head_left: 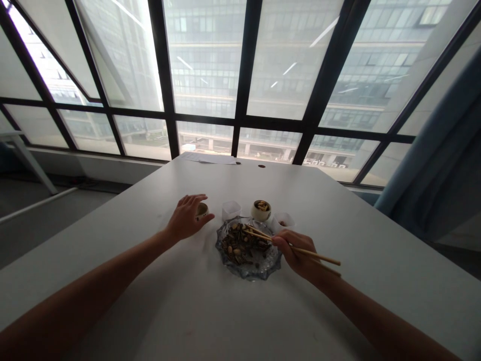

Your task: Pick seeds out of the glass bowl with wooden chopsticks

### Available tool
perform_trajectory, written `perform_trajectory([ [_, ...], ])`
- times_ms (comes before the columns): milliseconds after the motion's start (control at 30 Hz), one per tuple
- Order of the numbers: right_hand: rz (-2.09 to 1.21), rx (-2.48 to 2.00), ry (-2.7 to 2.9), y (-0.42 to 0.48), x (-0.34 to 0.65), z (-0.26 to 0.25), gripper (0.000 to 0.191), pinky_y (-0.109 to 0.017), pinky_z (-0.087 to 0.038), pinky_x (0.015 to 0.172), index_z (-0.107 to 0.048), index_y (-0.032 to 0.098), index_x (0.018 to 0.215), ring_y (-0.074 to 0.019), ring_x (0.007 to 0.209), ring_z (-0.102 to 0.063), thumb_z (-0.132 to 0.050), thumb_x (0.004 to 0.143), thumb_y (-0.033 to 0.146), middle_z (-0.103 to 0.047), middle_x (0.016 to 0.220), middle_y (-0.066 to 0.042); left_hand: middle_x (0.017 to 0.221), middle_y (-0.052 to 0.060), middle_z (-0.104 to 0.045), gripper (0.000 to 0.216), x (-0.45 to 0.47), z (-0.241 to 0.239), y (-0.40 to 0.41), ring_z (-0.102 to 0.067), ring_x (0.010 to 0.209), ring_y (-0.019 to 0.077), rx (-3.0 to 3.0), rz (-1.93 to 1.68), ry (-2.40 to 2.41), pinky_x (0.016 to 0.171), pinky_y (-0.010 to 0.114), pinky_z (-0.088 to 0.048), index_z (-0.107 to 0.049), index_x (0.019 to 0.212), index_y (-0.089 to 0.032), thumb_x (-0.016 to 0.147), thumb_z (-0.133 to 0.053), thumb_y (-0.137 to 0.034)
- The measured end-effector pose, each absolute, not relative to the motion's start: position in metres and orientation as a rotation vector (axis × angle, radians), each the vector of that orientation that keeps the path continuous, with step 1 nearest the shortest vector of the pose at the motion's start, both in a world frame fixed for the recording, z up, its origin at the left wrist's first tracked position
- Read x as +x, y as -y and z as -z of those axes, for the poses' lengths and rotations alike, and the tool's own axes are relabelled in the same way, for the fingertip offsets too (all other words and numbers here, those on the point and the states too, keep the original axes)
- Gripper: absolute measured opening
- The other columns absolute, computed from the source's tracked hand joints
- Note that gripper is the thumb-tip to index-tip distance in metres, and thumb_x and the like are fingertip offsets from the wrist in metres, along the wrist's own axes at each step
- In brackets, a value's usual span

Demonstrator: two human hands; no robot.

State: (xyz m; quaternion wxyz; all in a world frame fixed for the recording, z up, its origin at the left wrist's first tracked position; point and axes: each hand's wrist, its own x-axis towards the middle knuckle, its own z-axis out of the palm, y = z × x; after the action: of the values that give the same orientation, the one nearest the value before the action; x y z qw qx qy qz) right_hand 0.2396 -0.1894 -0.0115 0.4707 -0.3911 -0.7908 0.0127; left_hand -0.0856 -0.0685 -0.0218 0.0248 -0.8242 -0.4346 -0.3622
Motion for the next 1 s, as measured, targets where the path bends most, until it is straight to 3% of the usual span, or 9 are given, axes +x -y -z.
perform_trajectory([
  [267, 0.04, -0.902, 2.125, 0.189, 0.242, 0.01, 0.024, -0.026, -0.05, 0.058, -0.067, 0.022, 0.08, -0.0152, 0.06, -0.062, -0.052, 0.099, 0.027, -0.069, 0.071, -0.005, 0.141, 0.018, -0.056, 0.072, -0.095, 0.054, 0.065, -0.055, 0.129, 0.0344, -2.43, 1.327, 1.681, 0.107, 0.052, -0.045, -0.043, 0.136, -0.018, 0.081, -0.063, -0.06],
  [500, 0.08, -0.848, 2.105, 0.192, 0.243, 0.009, 0.036, -0.026, -0.042, 0.049, -0.06, 0.022, 0.068, -0.0131, 0.049, -0.052, -0.046, 0.1, 0.028, -0.059, 0.058, -0.002, 0.129, 0.017, -0.064, 0.088, -0.094, 0.053, 0.065, -0.066, 0.114, 0.0344, -2.508, 1.214, 1.91, 0.096, 0.051, -0.052, -0.036, 0.142, -0.019, 0.075, -0.068, -0.065],
  [800, -0.109, -1.015, 1.914, 0.193, 0.244, 0.014, 0.046, -0.026, -0.045, 0.046, -0.065, 0.022, 0.064, -0.0139, 0.046, -0.055, -0.054, 0.096, 0.053, -0.063, 0.055, -0.003, 0.127, 0.018, -0.064, 0.085, -0.093, 0.052, 0.066, -0.066, 0.112, 0.0337, -2.517, 1.228, 1.891, 0.096, 0.05, -0.052, -0.038, 0.141, -0.018, 0.075, -0.069, -0.062],
  [1000, -0.221, -1.09, 1.637, 0.19, 0.241, 0.015, 0.053, -0.025, -0.046, 0.04, -0.065, 0.02, 0.067, -0.0135, 0.04, -0.056, -0.044, 0.1, 0.055, -0.062, 0.049, -0.003, 0.127, 0.017, -0.063, 0.09, -0.092, 0.05, 0.066, -0.065, 0.113, 0.0321, -2.547, 1.352, 1.82, 0.096, 0.047, -0.052, -0.037, 0.14, -0.017, 0.069, -0.075, -0.057],
])
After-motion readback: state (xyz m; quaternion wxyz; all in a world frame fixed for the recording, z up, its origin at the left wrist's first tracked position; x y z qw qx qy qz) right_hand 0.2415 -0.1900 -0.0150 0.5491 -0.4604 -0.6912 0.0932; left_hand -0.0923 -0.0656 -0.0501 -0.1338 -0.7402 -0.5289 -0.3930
